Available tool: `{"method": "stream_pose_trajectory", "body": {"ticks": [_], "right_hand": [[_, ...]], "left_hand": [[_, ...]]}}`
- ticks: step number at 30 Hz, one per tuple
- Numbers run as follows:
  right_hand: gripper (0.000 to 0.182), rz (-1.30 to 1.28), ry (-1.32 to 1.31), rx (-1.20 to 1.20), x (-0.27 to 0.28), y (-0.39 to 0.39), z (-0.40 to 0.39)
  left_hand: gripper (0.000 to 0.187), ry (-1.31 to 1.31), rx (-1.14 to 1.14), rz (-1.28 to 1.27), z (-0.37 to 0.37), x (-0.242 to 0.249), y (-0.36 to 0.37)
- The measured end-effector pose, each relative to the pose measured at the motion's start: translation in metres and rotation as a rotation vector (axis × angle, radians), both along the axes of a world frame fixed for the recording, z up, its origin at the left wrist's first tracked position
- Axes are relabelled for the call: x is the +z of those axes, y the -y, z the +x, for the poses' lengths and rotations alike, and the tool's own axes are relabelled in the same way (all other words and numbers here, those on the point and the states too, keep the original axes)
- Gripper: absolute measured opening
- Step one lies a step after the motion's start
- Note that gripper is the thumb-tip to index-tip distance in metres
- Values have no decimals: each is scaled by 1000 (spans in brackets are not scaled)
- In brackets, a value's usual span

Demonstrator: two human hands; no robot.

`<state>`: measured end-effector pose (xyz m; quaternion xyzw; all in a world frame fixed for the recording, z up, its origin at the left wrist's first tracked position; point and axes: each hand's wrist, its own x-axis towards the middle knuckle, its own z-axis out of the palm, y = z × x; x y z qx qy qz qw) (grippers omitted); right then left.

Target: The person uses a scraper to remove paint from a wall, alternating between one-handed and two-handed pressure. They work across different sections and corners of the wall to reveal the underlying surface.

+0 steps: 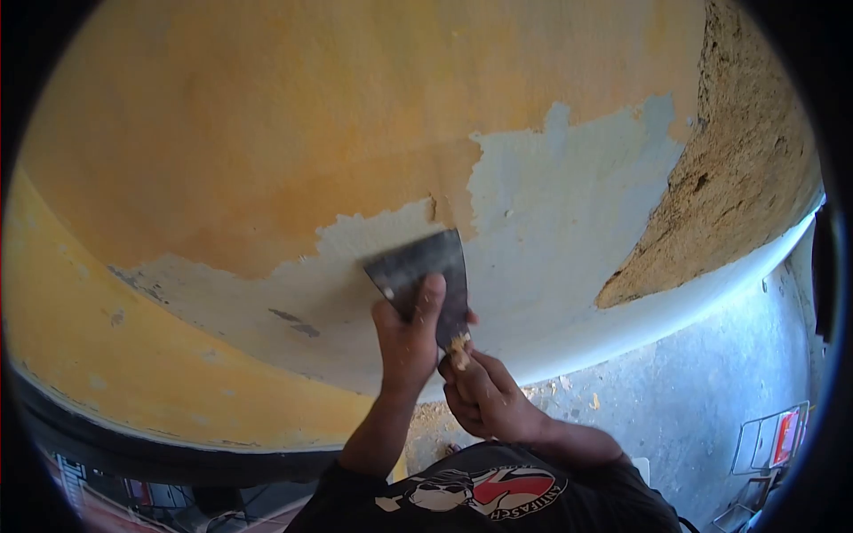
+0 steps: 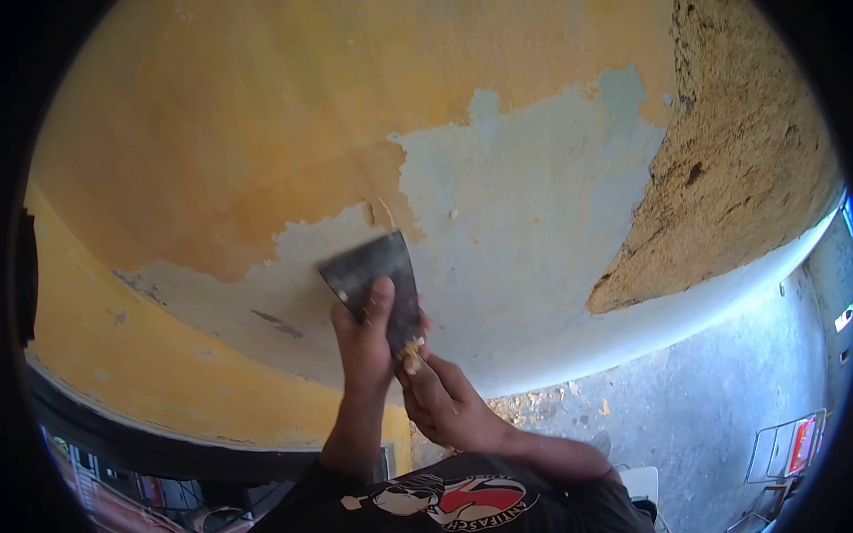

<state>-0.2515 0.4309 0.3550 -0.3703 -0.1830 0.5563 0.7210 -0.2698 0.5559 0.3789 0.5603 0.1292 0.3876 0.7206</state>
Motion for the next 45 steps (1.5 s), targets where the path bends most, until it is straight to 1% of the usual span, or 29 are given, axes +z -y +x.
{"method": "stream_pose_trajectory", "body": {"ticks": [2, 3, 5, 7, 8, 9, 10, 12, 13, 14, 16, 18, 20, 22, 24, 26, 27, 28, 29, 31, 32, 33, 34, 36, 38, 40, 42, 43, 45], "right_hand": [[28, 91, 103, 59, 14, -7, 7], [27, 108, 157, 50, 25, -10, 9], [26, 77, 113, 53, 23, -8, 3], [25, 62, -15, 45, 8, -3, -6], [25, 74, -4, 43, 4, -2, -6], [25, 52, 25, 30, 3, -2, -4], [25, 24, 43, 15, 2, -3, -3], [27, 66, -4, 28, 11, -6, 0], [27, 79, 86, 46, 24, -8, 5], [27, 93, 182, 69, 32, -9, 5], [26, 70, 168, 56, 20, -8, -3], [26, 56, -28, 68, -1, -2, -10], [26, 10, -19, 20, 7, -6, -7], [27, 83, 166, 24, 18, -15, -4], [26, 60, 198, 47, 21, -16, -4], [25, 75, 150, 20, 5, -17, -9], [25, 104, 39, -8, -15, -15, -16], [25, 118, 49, -12, -17, -14, -14], [25, 104, 73, -4, -15, -13, -10], [26, 36, 80, -15, -8, -15, -10], [26, 22, 58, -13, 7, -16, -8], [28, 53, 129, 16, 23, -18, -1], [31, 88, 207, 49, 31, -20, 1], [32, 91, 197, 38, 16, -18, -9], [33, 75, 70, 20, -10, -10, -16], [33, 35, 60, 22, -7, -12, -11], [33, 78, 191, -40, 8, -19, -13], [33, 96, 169, 20, 26, -19, -7], [32, 96, 179, 20, 23, -25, -11]], "left_hand": [[33, -4, 2, -20, 1, 12, -12], [32, 5, -50, 14, 0, 25, -17], [32, 2, -85, 21, -4, 35, -14], [33, -33, -42, 12, -10, 17, -4], [34, -72, -3, -5, -9, 2, -3], [35, 46, 123, 178, 4, -12, -10], [35, 51, 117, 183, 6, -21, -18], [34, -7, 21, 81, -3, 13, -12], [34, -13, -9, 38, -4, 29, -11], [34, -15, -3, 26, -8, 27, -11], [34, -10, -29, 27, -11, 23, -13], [33, -18, -59, 15, -14, 0, -13], [34, -19, -16, 28, -10, -7, -14], [34, -24, -50, -31, -12, 14, -17], [33, -7, -86, 20, -13, 30, -22], [32, -38, -76, 5, -17, 19, -16], [33, -49, -46, -12, -16, 4, -10], [33, -61, -16, -28, -14, -11, -8], [34, -10, -26, 38, -10, -10, -8], [34, -30, -30, 18, -9, -2, -15], [34, -47, -34, -1, -11, 13, -17], [34, -33, -100, 38, -13, 28, -23], [34, -35, -95, 32, -16, 27, -21], [36, -71, 10, 22, -15, 29, -16], [36, -39, 18, -1, -15, 4, -10], [37, -48, 11, 3, -13, -8, -11], [38, -81, -35, -10, -19, 13, -20], [38, -62, -48, -4, -21, 31, -23], [36, 45, -47, 47, -17, 41, -27]]}}
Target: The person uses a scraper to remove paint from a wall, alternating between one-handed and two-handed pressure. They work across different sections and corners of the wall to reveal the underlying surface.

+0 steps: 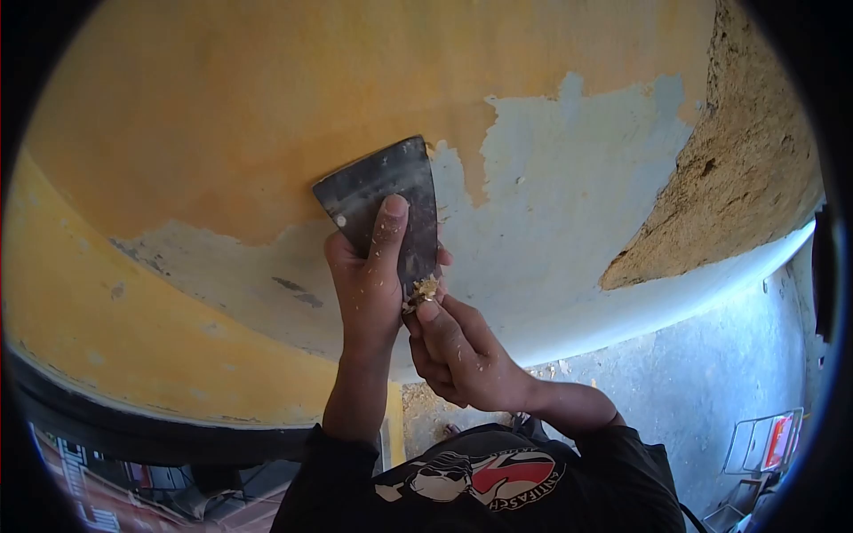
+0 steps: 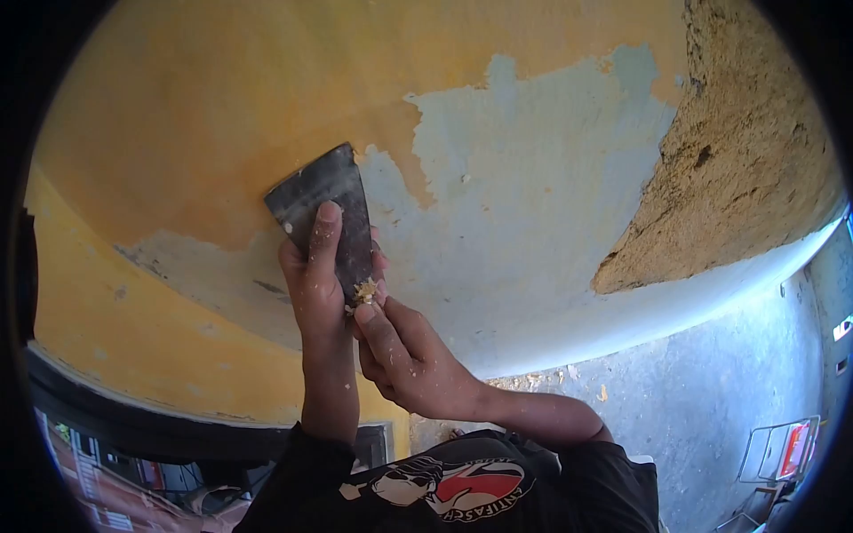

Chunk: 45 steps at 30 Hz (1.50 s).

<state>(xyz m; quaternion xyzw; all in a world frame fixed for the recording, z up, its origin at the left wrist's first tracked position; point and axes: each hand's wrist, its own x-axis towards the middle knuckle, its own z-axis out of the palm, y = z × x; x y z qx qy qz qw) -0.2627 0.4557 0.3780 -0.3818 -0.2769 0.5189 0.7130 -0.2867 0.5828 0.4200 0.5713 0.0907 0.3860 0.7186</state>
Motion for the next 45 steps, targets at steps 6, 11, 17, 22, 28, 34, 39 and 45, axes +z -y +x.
{"method": "stream_pose_trajectory", "body": {"ticks": [6, 11, 17, 22, 28, 34, 39, 45], "right_hand": [[26, -79, -126, -26, -33, 7, -6], [27, 4, 67, -19, -2, -5, -6], [30, -72, -47, -54, -35, 6, -10], [27, -16, -45, -45, -10, -2, -10], [29, -85, -154, -32, -41, 3, -12], [29, -31, 13, -4, -22, -2, -13], [30, -82, -45, -21, -24, 0, -12], [33, -52, 38, -17, -20, 0, -12]], "left_hand": [[33, -109, 19, -68, -1, -52, 3], [38, -70, -62, -16, -9, -11, -3], [34, -87, -46, -67, -3, -62, 6], [35, -124, 20, -21, -8, -24, 1], [36, -159, 39, -61, -5, -60, 4], [35, -99, 16, -31, -13, -31, -1], [36, -116, -7, -50, -8, -44, -1], [34, -99, -36, -59, -13, -35, -5]]}}
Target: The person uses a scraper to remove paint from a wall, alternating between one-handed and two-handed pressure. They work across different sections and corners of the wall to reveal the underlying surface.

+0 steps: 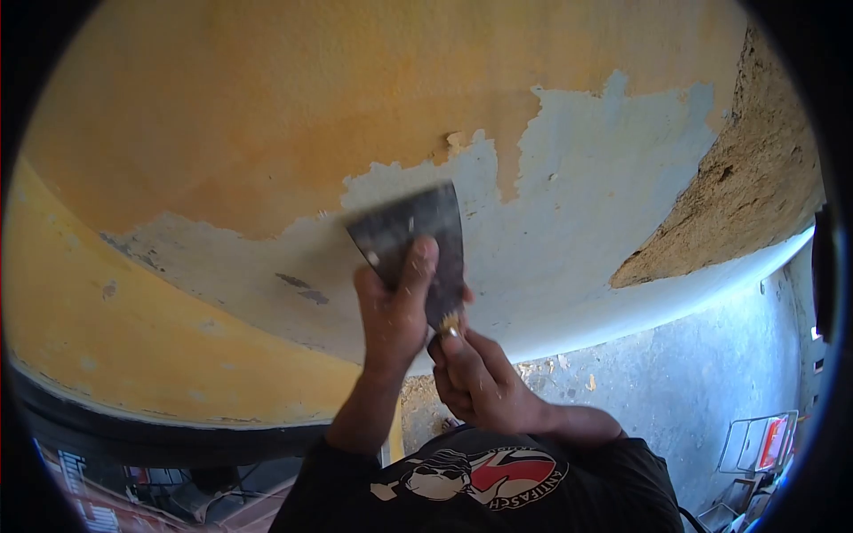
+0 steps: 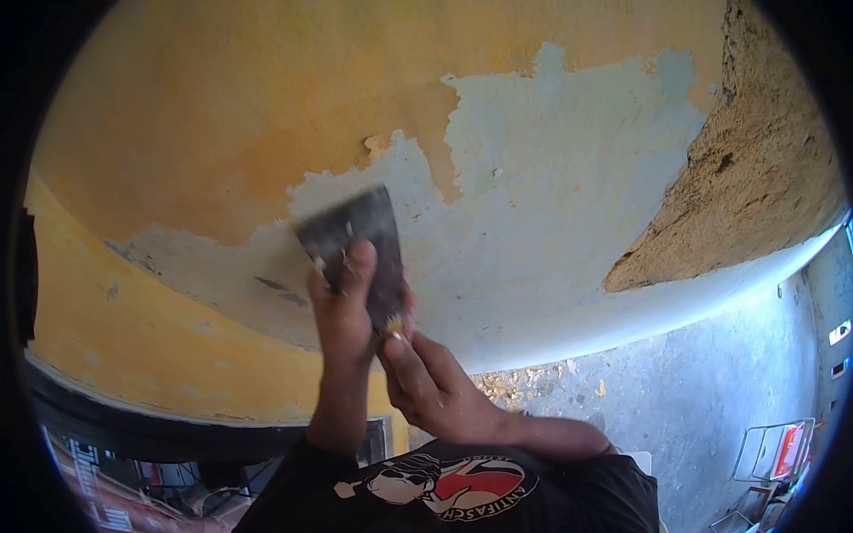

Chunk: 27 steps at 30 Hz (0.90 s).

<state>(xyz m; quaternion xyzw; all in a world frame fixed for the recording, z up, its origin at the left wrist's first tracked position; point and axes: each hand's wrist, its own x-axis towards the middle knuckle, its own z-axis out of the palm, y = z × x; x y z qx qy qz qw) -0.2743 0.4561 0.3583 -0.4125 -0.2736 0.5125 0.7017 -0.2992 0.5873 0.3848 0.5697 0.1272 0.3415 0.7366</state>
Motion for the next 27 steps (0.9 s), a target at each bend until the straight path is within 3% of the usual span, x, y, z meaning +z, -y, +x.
{"method": "stream_pose_trajectory", "body": {"ticks": [4, 7, 14, 17, 20, 22, 24, 27], "right_hand": [[33, -69, -125, 19, -5, 5, 2], [30, -34, 38, -4, 31, -12, 11], [30, -90, -116, -55, -3, -3, -4], [39, 22, 107, -43, 47, -13, 11], [39, 49, 241, -26, 53, -16, 9], [32, 27, 283, 24, 30, -10, 7], [37, -105, 511, 18, -34, 3, 7], [41, -437, 689, 93, -153, 37, 16]], "left_hand": [[33, 26, -5, -2, 4, -11, 3], [34, 59, -30, 2, 6, 29, -9], [34, 69, 12, -8, 8, -17, -4], [40, 100, -6, 78, 8, 47, -7], [40, 133, 10, 97, 5, 68, -9], [36, 162, -44, -50, -7, 30, -10], [34, 245, -183, -143, -22, -64, -21], [38, -152, -408, -329, -63, -236, -22]]}}
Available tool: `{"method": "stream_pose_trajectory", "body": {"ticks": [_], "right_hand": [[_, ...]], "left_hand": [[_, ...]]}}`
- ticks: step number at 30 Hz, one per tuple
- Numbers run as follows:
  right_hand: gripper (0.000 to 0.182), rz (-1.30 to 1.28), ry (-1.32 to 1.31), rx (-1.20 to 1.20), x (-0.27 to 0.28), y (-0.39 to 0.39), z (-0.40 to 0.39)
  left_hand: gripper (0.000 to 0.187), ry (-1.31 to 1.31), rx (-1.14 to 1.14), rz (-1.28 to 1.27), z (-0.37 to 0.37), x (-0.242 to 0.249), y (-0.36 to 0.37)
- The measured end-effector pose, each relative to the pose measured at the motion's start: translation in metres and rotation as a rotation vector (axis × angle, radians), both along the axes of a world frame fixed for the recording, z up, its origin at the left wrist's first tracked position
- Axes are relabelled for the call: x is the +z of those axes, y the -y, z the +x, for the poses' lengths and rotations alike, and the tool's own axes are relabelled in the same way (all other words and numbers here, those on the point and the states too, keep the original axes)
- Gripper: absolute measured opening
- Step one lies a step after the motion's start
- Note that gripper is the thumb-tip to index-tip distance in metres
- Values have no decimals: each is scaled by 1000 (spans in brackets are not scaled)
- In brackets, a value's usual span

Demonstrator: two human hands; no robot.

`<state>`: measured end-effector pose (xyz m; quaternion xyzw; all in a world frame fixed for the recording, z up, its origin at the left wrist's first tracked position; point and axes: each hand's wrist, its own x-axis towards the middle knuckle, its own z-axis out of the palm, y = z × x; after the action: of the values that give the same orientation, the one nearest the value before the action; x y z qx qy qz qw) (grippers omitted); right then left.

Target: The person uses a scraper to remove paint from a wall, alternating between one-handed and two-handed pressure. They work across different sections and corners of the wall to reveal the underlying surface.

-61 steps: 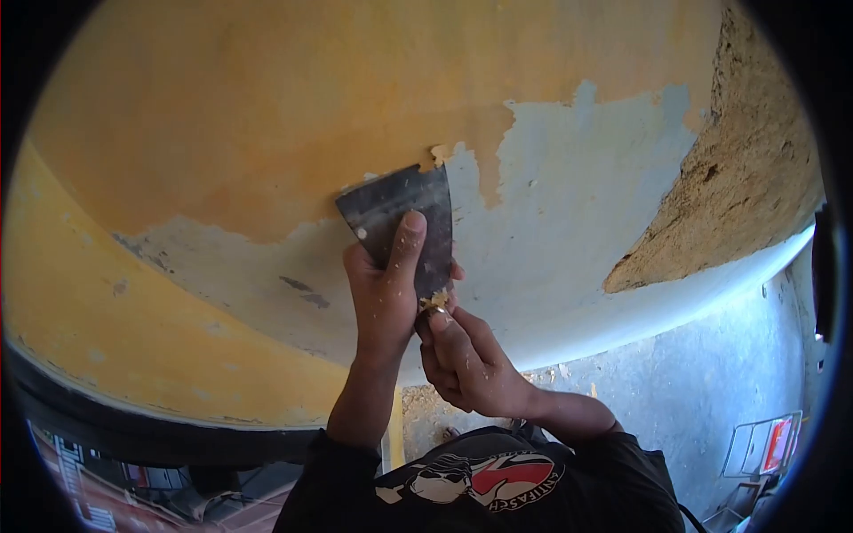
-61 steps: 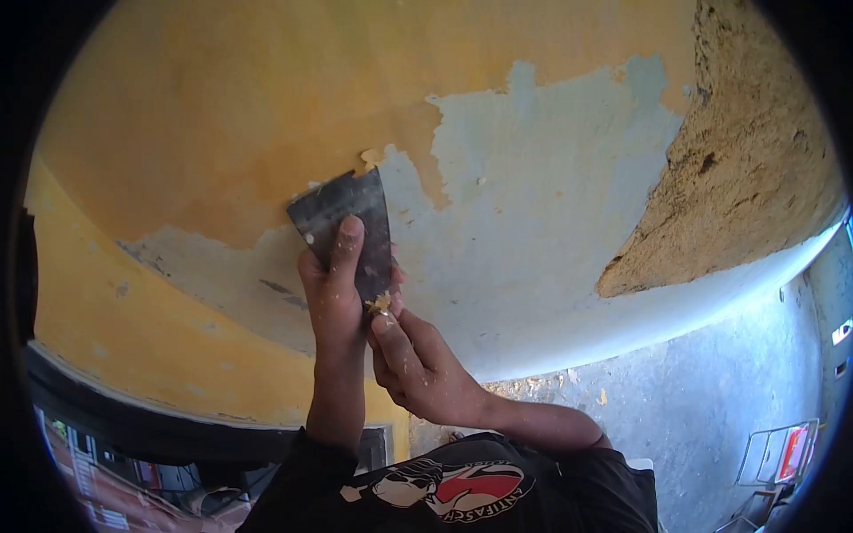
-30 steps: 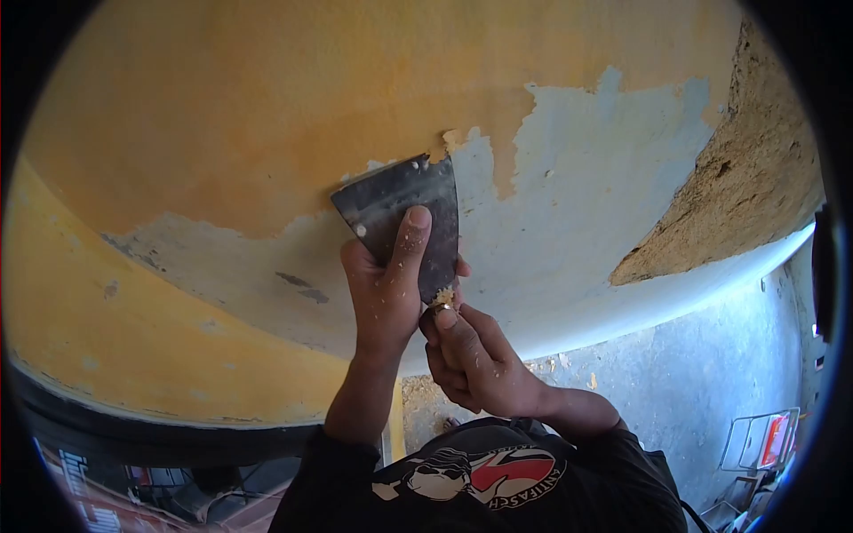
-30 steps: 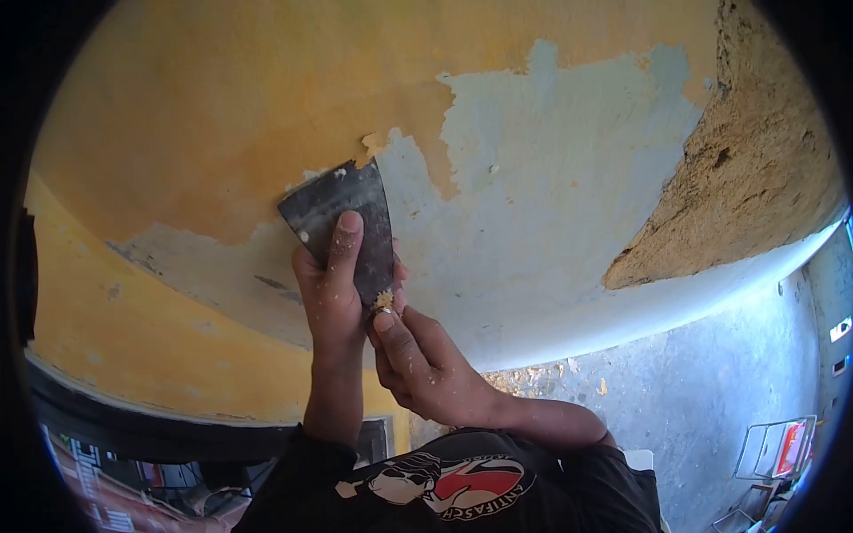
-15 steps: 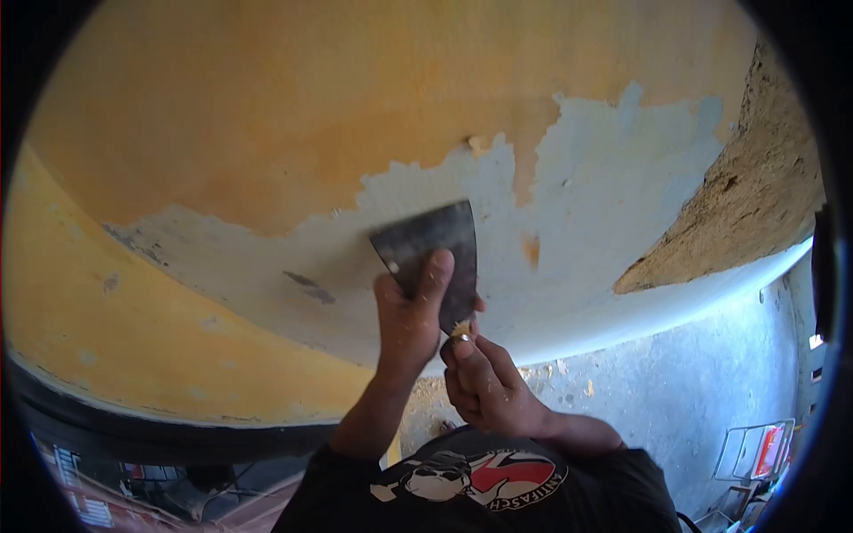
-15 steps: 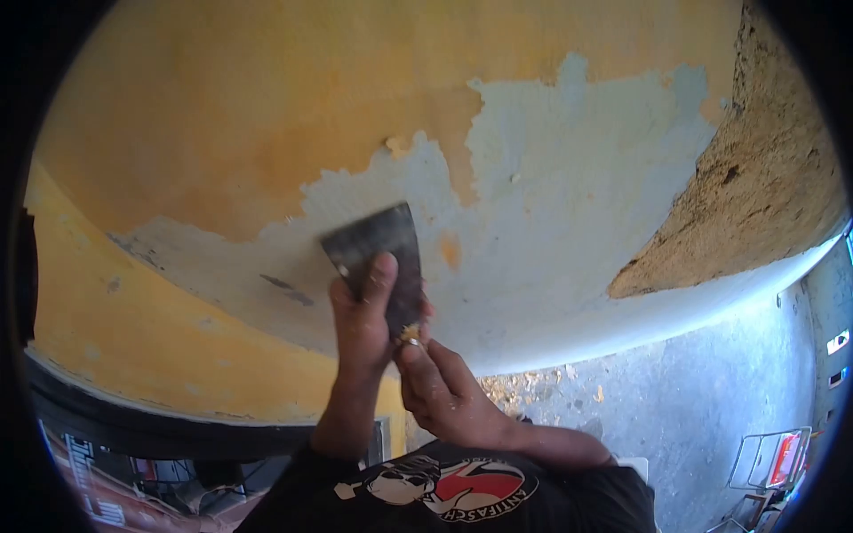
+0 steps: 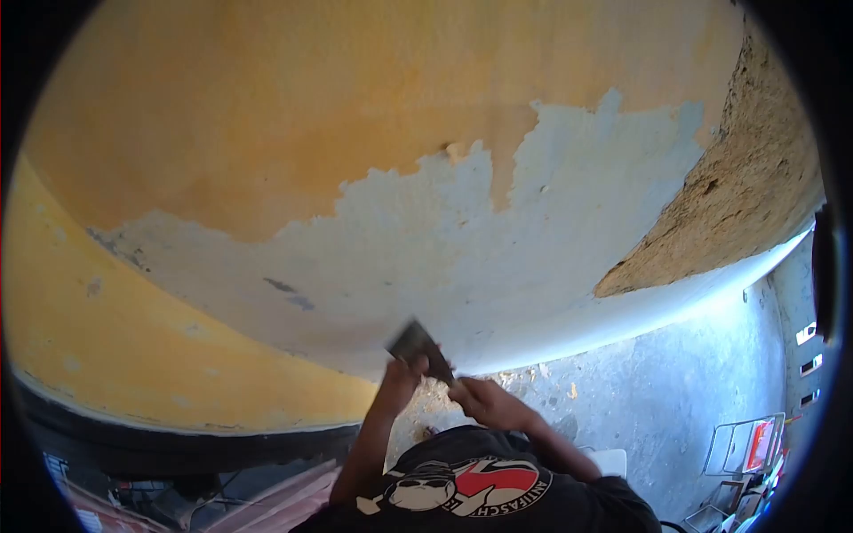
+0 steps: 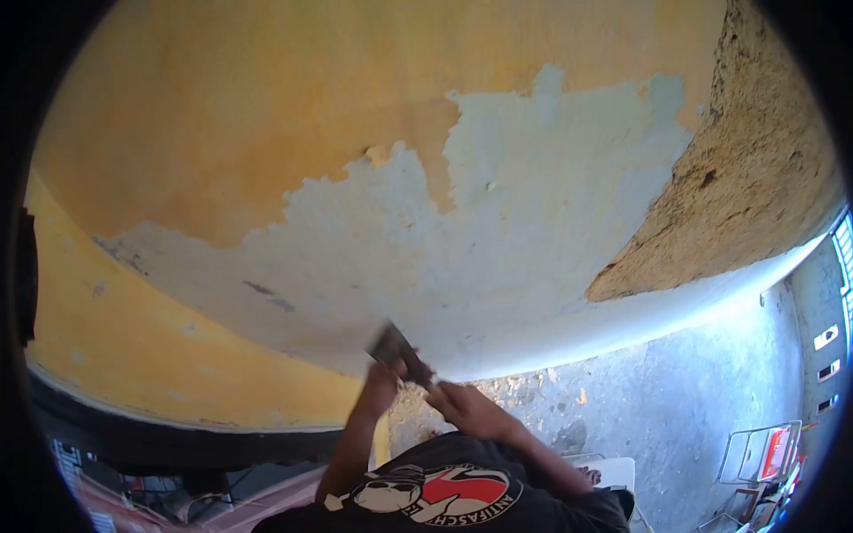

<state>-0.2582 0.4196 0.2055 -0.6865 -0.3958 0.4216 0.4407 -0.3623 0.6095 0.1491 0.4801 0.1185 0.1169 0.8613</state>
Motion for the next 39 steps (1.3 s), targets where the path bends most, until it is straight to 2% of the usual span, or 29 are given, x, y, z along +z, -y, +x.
{"method": "stream_pose_trajectory", "body": {"ticks": [1, 2, 3, 4, 5, 6, 7, 9, 12, 13, 14, 15, 16, 17, 18, 19, 21, 23, 24, 25, 28, 30, 31, 33, 35, 36, 37, 38, 39], "right_hand": [[40, -88, 165, -51, -54, 19, -3], [39, -177, 330, -94, -89, 40, -8], [36, -364, 335, -94, -92, 57, -12], [37, -350, 479, 35, -124, 77, -13], [37, -348, 493, 52, -123, 84, -6], [38, -326, 461, 80, -117, 93, -5], [38, -306, 425, 108, -109, 99, -4], [36, -449, 349, 41, -87, 92, 5], [26, -254, 312, -65, -72, 80, 17], [26, -247, 322, -18, -66, 71, 18], [26, -154, 315, -67, -56, 62, 18], [26, -64, 302, -120, -50, 56, 19], [27, -46, 251, -109, -54, 52, 21], [27, -42, 257, -80, -45, 47, 22], [26, 37, 245, -71, -29, 42, 20], [25, 116, 232, -66, -13, 40, 17], [31, 461, 226, -110, 6, 42, 8], [40, 843, 264, -171, -10, 42, 9], [45, 1004, 341, -172, -21, 37, 12], [49, 1027, 318, -234, -23, 34, 12], [53, 893, 332, -350, -48, 51, 25], [56, 809, 320, -386, -51, 70, 34], [52, 876, 339, -405, -48, 72, 36], [47, 871, 206, -552, -68, 68, 44], [41, 450, -133, -553, -61, 72, 55], [41, 433, 51, -554, -67, 82, 53], [43, 467, 48, -525, -71, 91, 49], [44, 507, 48, -451, -73, 99, 43], [45, 542, 45, -387, -78, 106, 36]], "left_hand": [[44, -273, -20, 82, -25, -105, -7], [56, -432, -131, 475, -62, -162, 3], [65, -687, -286, 1049, -124, -284, 2], [65, -966, -446, 1114, -187, -361, 12], [65, -966, -425, 1103, -183, -370, 18], [60, -957, -516, 1126, -217, -385, 23], [56, -947, -611, 1145, -267, -388, 24], [48, -911, -784, 1176, -323, -380, 17], [36, -863, -1005, 1191, -362, -360, 38], [26, -742, -398, 579, -354, -363, 15], [22, -858, -390, 879, -337, -365, 14], [18, -1073, -294, 477, -317, -379, 1], [21, -1154, -252, 552, -288, -380, -5], [30, -1130, -368, 915, -252, -369, -14], [39, -1136, -359, 922, -221, -373, -19], [35, -1096, -180, 979, -193, -385, -17], [28, -930, -8, 768, -131, -349, -3], [28, -864, -66, 676, -79, -313, 13], [30, -806, -99, 752, -64, -301, 26], [31, -748, -131, 827, -51, -293, 33], [33, -706, -246, 775, -42, -294, 64], [32, -726, -330, 790, -56, -314, 79], [31, -771, -347, 781, -69, -317, 86], [31, -796, -333, 945, -99, -360, 94], [30, -780, -319, 1036, -122, -356, 104], [29, -868, -194, 816, -125, -346, 105], [28, -939, -58, 600, -123, -335, 98], [29, -917, -12, 640, -114, -319, 98], [34, -831, 31, 412, -102, -313, 96]]}}
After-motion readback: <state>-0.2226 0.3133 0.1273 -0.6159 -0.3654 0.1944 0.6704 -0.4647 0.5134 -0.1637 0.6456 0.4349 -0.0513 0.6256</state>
